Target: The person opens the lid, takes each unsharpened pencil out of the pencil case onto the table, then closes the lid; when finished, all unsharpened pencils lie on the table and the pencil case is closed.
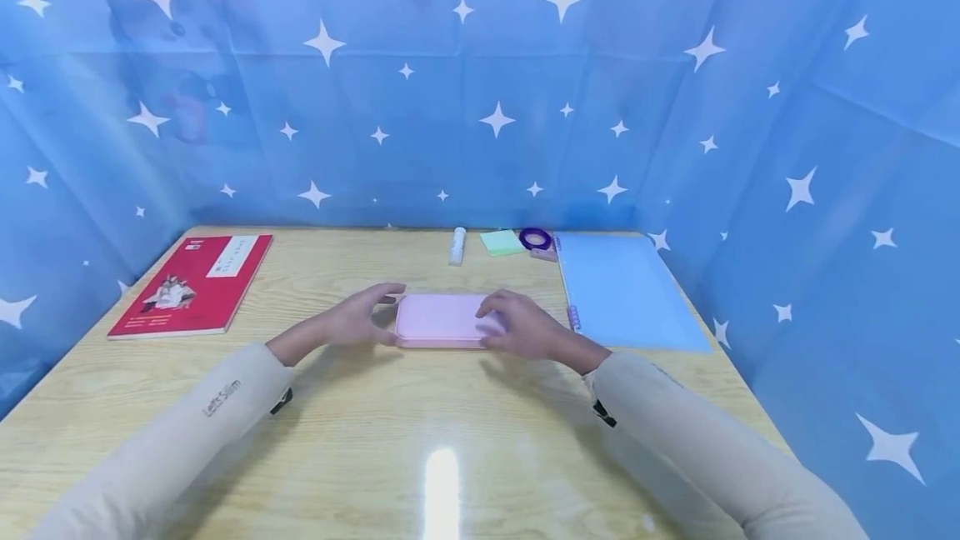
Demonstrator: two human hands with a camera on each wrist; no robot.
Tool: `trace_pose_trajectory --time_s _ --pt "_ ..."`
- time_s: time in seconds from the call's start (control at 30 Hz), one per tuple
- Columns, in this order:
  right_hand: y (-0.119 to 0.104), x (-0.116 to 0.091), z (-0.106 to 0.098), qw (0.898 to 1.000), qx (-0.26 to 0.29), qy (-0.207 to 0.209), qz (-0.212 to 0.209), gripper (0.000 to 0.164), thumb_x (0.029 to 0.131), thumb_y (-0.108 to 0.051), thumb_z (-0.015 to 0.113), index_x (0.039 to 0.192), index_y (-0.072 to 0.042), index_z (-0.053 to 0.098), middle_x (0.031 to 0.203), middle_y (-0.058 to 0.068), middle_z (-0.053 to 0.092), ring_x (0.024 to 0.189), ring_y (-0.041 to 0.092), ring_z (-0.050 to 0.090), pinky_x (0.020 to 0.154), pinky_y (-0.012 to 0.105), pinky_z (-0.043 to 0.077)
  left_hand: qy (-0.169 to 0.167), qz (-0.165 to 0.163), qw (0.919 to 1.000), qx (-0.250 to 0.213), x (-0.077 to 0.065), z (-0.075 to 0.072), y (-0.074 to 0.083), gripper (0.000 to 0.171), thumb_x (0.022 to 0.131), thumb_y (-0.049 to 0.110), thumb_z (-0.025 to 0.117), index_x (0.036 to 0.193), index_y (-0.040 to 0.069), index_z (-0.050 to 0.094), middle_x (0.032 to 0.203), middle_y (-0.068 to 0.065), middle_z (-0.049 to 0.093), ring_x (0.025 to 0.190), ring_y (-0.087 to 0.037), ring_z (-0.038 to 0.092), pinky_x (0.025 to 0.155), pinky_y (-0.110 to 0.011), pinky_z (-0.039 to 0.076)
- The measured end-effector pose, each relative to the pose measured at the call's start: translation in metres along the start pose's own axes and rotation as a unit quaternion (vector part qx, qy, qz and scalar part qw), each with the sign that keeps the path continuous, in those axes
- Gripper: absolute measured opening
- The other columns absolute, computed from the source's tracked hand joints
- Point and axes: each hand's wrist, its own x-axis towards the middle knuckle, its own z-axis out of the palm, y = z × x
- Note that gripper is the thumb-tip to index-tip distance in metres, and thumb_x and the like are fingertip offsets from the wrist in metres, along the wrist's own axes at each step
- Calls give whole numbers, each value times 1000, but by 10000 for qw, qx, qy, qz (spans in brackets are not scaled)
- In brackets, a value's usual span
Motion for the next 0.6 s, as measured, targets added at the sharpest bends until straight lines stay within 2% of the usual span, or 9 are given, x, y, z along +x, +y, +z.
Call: trace_pose_trajectory --time_s 0.23,0.37,0.6 --pt "12 6 7 9987 -295 -330 269 47 77 -23 84 117 -5 67 130 14 59 125 36 52 109 52 40 -266 55 9981 -553 9 11 -7 108 75 21 89 154 -5 20 154 -21 35 142 -34 36 119 -42 27" --pt "15 8 11 9978 -474 -357 288 52 78 -27 84 121 -5 65 135 14 56 130 36 48 110 53 38 -231 -120 9984 -498 13 17 -8 108 76 23 89 155 -3 20 155 -20 34 143 -32 34 119 -41 26" --pt "21 17 16 9958 -711 -436 385 66 74 -35 85 128 -4 61 141 15 51 133 36 43 110 59 33 -160 -280 9990 -294 11 17 -12 105 77 32 87 155 2 24 149 -15 43 139 -31 39 119 -43 28"
